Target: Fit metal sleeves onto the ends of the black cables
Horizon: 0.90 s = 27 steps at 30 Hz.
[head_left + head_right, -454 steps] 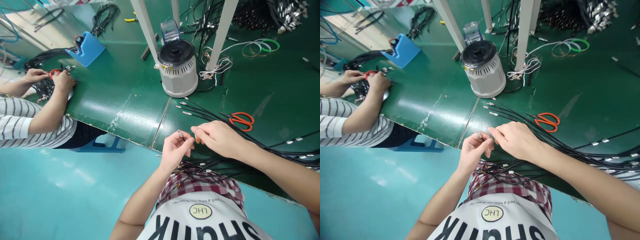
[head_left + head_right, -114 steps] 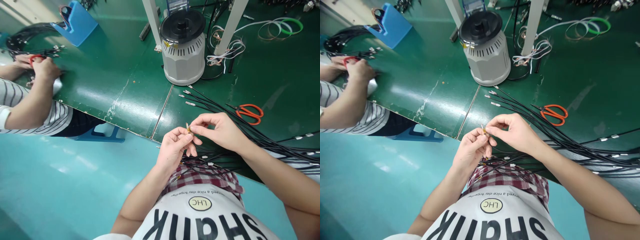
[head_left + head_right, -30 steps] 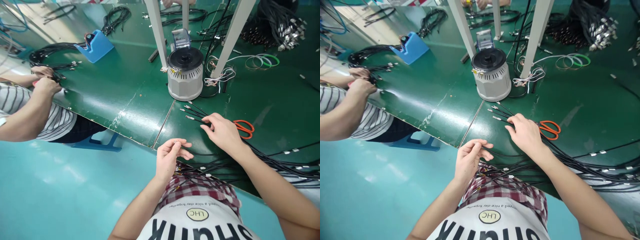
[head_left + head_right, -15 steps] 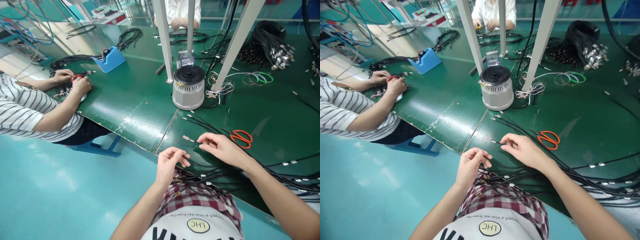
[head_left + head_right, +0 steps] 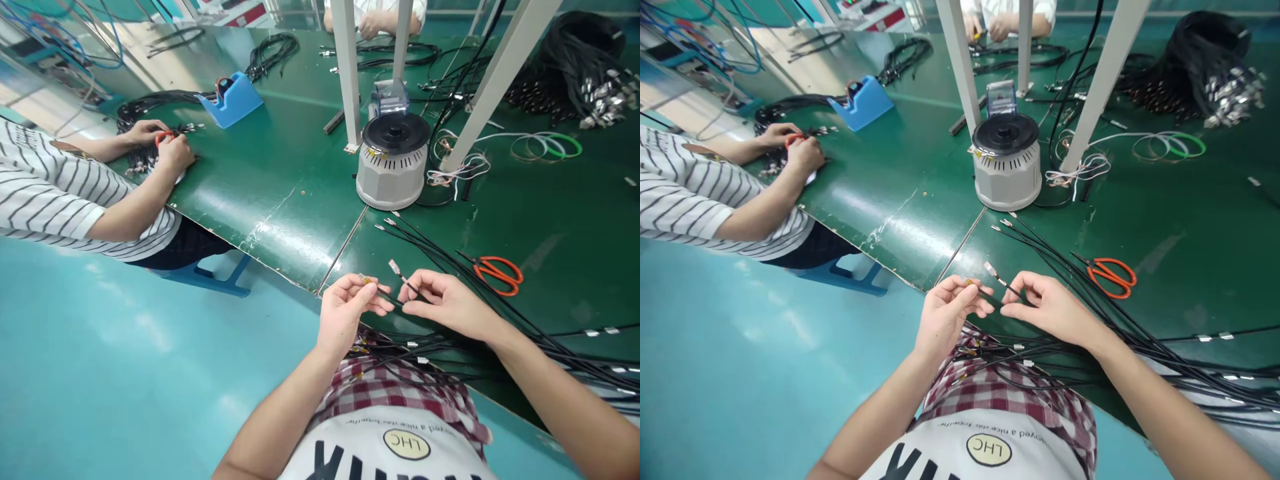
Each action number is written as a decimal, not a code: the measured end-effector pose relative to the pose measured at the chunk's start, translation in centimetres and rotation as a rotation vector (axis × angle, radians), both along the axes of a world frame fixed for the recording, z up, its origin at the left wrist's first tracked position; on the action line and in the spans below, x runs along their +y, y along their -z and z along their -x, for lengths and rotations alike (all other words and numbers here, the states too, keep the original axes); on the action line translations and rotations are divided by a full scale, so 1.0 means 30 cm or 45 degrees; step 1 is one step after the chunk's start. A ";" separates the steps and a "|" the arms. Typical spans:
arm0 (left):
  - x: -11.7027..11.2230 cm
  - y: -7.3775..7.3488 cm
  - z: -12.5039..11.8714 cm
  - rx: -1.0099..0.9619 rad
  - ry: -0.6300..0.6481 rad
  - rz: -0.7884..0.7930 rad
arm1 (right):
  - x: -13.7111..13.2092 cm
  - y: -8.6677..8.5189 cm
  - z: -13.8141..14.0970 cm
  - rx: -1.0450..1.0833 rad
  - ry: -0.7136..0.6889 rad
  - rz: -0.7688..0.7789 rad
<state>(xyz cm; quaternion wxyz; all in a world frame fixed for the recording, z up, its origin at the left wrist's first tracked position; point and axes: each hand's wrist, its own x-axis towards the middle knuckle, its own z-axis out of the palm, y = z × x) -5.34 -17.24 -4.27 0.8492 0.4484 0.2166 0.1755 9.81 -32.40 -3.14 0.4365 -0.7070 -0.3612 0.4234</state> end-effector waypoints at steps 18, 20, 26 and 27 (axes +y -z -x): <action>0.045 0.014 0.070 0.269 0.118 -0.690 | -0.007 0.006 -0.008 -0.058 -0.023 0.039; 0.045 0.023 0.126 0.389 0.137 -1.200 | -0.009 -0.017 -0.006 -0.060 -0.081 0.033; 0.024 -0.014 0.134 0.405 0.119 -1.615 | -0.005 -0.057 0.018 -0.049 -0.217 0.044; 0.016 -0.025 0.105 0.298 0.116 -1.404 | -0.006 -0.059 0.024 -0.053 -0.222 0.042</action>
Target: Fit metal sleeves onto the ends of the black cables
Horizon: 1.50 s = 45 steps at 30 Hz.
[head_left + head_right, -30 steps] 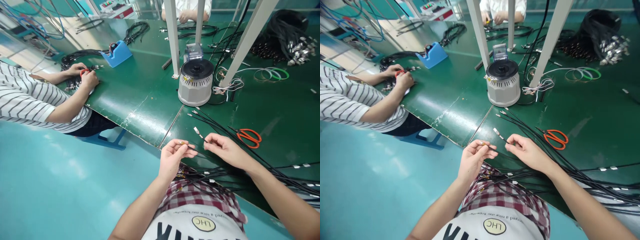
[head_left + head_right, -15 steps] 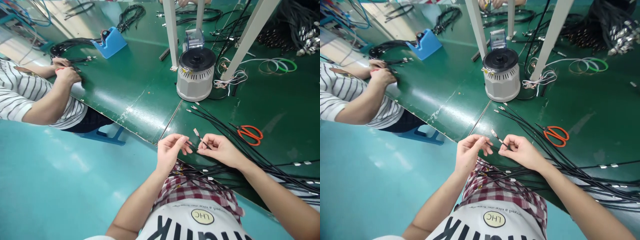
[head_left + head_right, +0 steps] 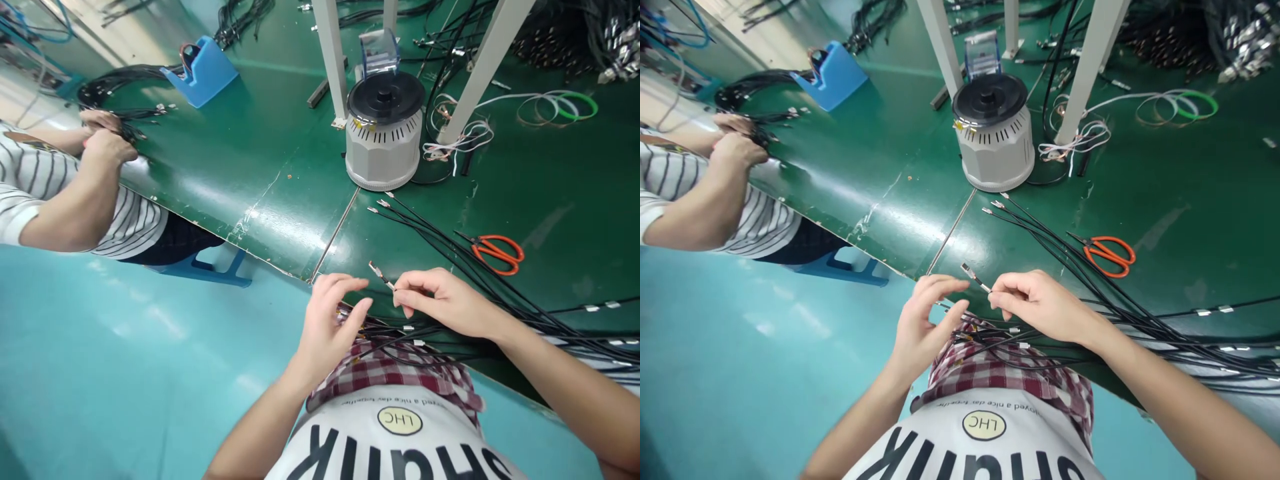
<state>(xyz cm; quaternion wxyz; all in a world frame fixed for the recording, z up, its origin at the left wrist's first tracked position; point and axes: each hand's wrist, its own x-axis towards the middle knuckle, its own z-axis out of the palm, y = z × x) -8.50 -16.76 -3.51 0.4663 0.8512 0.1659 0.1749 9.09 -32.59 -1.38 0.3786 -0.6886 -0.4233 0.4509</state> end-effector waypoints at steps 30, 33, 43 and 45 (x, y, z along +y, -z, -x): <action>-0.007 0.089 -0.188 -0.266 0.024 1.283 | 0.224 -0.098 -0.213 -0.190 0.378 -0.187; -0.001 0.134 -0.189 -0.275 0.023 1.256 | 0.408 -0.152 -0.303 0.216 0.722 -0.368; 0.021 0.138 -0.180 -0.307 0.097 1.301 | 0.578 -0.179 -0.321 0.878 1.068 -0.398; 0.021 0.140 -0.181 -0.303 0.100 1.302 | 0.582 -0.188 -0.319 0.896 1.099 -0.423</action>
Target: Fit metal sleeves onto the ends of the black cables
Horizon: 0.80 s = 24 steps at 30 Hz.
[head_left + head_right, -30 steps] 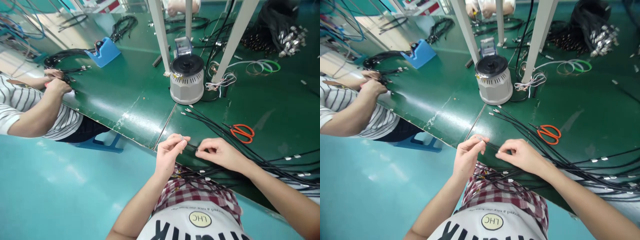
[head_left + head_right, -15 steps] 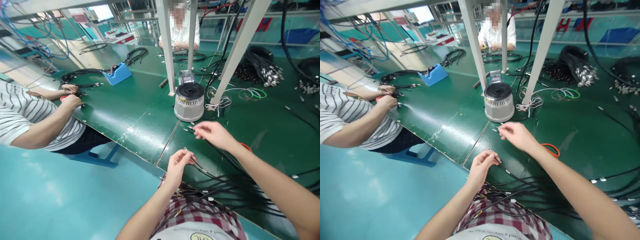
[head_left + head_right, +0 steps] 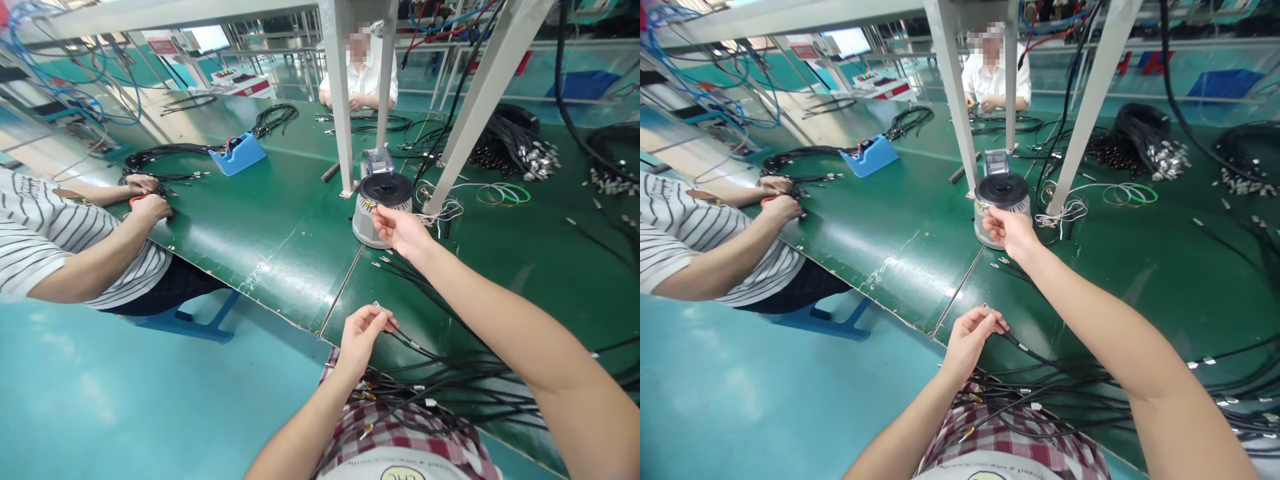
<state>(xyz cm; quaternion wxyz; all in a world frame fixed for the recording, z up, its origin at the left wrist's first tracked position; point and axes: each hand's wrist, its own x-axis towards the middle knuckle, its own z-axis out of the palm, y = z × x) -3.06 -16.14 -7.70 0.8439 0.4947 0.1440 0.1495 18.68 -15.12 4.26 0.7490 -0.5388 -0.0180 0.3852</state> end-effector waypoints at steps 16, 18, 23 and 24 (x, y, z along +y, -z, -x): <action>-0.056 -0.068 0.020 -0.053 0.165 0.162 | -0.494 0.099 0.232 -0.739 -0.826 0.314; -0.067 -0.077 0.019 -0.049 0.135 0.106 | -0.537 0.129 0.235 -0.785 -0.856 0.392; -0.080 -0.087 0.007 0.027 0.077 -0.107 | -0.551 0.110 0.243 -1.057 -0.928 0.600; -0.081 -0.088 0.003 0.057 0.070 -0.145 | -0.548 0.098 0.245 -1.125 -0.932 0.625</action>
